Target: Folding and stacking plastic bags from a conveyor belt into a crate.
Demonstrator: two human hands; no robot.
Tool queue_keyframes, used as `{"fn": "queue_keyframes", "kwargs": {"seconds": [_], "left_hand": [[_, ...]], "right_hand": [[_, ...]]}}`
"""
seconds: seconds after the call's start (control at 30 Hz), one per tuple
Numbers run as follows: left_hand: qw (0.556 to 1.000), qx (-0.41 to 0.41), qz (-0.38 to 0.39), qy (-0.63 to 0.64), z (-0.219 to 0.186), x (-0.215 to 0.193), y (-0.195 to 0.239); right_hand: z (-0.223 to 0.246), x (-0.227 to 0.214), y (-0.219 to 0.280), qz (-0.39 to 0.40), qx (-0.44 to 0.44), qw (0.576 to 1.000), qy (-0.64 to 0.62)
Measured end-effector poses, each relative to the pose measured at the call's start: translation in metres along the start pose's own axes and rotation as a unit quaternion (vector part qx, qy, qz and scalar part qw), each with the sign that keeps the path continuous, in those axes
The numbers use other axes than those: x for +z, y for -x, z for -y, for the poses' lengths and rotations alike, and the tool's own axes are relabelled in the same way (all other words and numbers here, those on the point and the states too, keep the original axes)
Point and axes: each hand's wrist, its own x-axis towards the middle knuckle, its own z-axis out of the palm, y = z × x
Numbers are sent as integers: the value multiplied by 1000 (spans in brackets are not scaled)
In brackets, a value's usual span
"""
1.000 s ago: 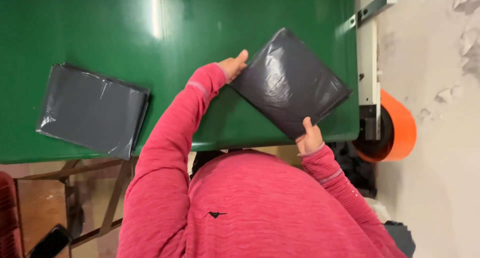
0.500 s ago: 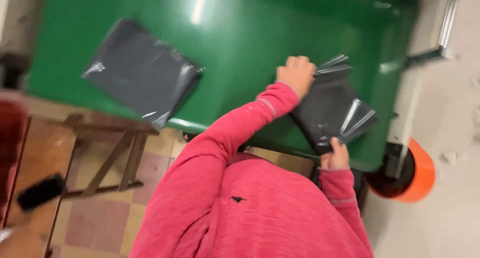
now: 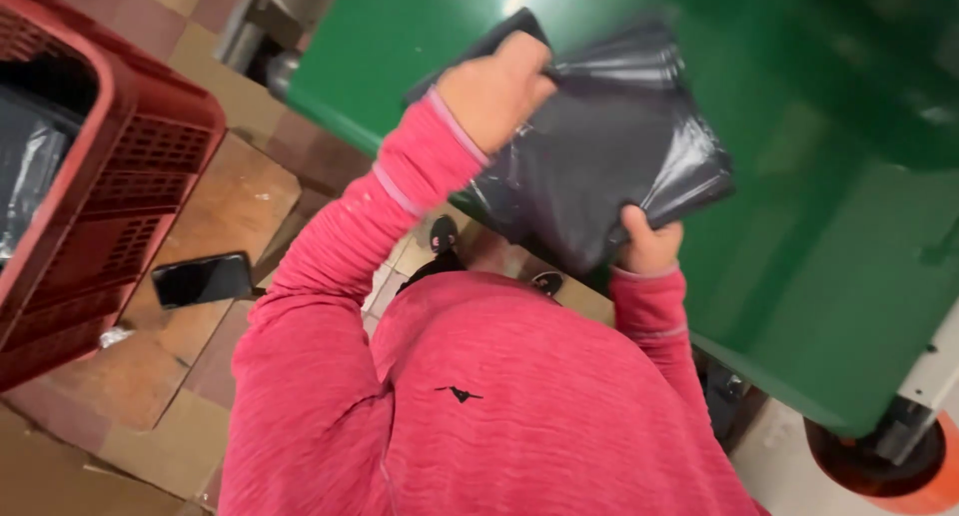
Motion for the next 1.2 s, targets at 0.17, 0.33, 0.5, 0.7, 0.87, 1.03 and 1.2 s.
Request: {"fn": "queue_keyframes", "kwargs": {"seconds": [0.17,0.33,0.5,0.7,0.87,1.03,1.2], "left_hand": [[980,-180,17,81,118,55,25],[977,-191,32,90,149,111,19],[986,-158,-40,33,157,132,18],[970,-177,-124,-107,71,84,30],[972,-195,-13,-129,69,116,24],[952,-300,11,-57,76,120,10],[917,-394,-35,42,105,146,-40]], "right_hand": [[-13,85,7,67,17,998,7],[-13,95,6,3,50,992,119],[-6,87,14,-15,-1,993,120],[100,143,51,141,-429,809,376],[20,137,50,291,-493,632,523],[5,126,51,309,-487,632,518],[29,101,-11,394,-472,681,399]]}}
